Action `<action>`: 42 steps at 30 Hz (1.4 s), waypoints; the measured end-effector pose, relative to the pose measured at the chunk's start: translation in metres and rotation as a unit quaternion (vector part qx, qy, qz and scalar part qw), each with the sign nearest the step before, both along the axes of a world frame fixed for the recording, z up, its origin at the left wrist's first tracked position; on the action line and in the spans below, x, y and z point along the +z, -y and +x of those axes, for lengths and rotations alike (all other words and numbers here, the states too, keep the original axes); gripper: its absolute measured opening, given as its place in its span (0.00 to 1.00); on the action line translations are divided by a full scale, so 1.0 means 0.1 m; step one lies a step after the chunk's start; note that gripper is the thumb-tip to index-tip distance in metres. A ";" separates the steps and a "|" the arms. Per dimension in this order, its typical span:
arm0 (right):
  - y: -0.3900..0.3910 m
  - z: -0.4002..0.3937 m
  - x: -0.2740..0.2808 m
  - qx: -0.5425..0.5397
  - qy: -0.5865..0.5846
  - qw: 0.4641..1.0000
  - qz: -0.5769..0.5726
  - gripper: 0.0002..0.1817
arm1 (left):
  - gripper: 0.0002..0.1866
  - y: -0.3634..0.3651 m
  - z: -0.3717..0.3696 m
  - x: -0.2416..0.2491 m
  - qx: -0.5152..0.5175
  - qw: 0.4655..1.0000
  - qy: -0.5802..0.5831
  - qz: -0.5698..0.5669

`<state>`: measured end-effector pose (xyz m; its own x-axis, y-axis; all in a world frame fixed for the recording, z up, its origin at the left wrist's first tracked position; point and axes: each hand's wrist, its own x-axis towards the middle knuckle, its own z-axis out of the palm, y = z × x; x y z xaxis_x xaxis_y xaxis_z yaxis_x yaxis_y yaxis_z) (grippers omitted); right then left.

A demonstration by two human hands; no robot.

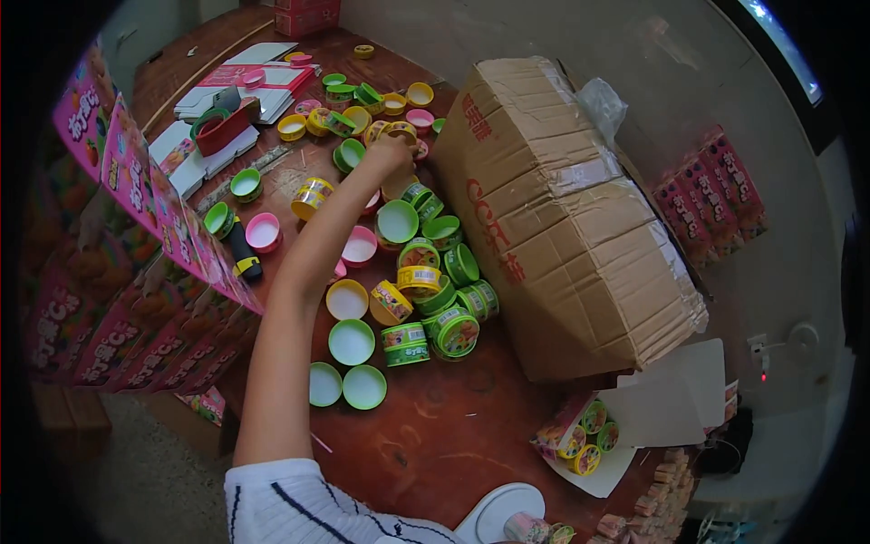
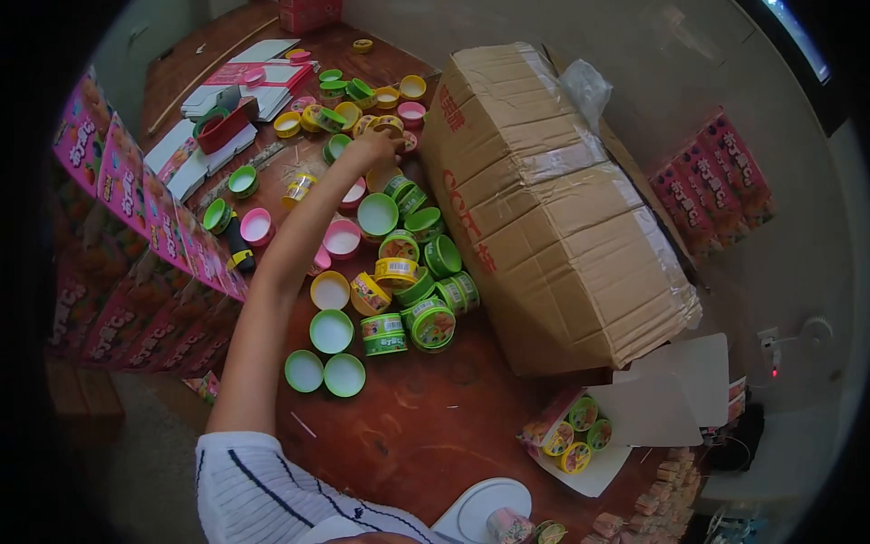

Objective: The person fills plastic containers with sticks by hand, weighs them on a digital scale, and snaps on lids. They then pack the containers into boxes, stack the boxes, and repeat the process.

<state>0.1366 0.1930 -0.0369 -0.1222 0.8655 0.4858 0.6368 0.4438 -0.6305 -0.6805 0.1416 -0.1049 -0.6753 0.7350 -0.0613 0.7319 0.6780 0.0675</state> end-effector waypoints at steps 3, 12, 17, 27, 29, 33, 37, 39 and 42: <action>0.16 0.00 -0.15 0.001 0.001 1.000 -0.026 0.23 | 0.29 0.44 0.69 0.83 -0.090 0.972 0.182 -0.116; 0.16 -0.01 -0.18 -0.002 0.027 0.999 -0.037 0.22 | 0.34 0.69 -0.55 0.95 0.009 0.967 0.041 0.251; -0.14 -0.35 -0.28 -0.005 0.022 1.000 -0.022 0.21 | 0.65 0.73 -1.62 -0.02 0.236 0.942 0.071 0.228; -0.26 -0.52 -0.40 -0.035 0.047 0.998 -0.026 0.20 | 0.37 0.56 -1.47 0.19 -0.069 0.967 0.225 0.097; -0.18 -0.45 -0.38 -0.037 0.055 0.997 -0.033 0.19 | 0.30 0.47 -1.27 0.37 -0.209 0.938 0.274 -0.018; -0.17 -0.34 -0.27 -0.040 0.066 0.997 -0.028 0.19 | 0.22 0.20 -0.28 1.10 -0.069 0.931 0.342 -0.110; -0.17 -0.23 -0.17 -0.058 0.070 0.996 -0.015 0.18 | 0.26 -0.43 -0.62 0.88 -0.083 0.992 0.095 0.000; -0.23 -0.22 -0.13 -0.063 0.069 0.996 -0.005 0.18 | 0.26 -0.81 -0.83 0.48 -0.034 0.980 -0.045 0.193; -0.56 -0.38 -0.09 -0.052 0.057 0.997 0.023 0.18 | 0.26 -1.20 -1.07 -0.18 -0.059 0.988 -0.121 0.072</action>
<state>0.0981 0.2492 -0.0458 -0.0890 0.8540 0.5127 0.7472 0.3976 -0.5326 -0.7871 0.2614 -0.1231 -0.5658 0.7993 0.2024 0.8124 0.5823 -0.0288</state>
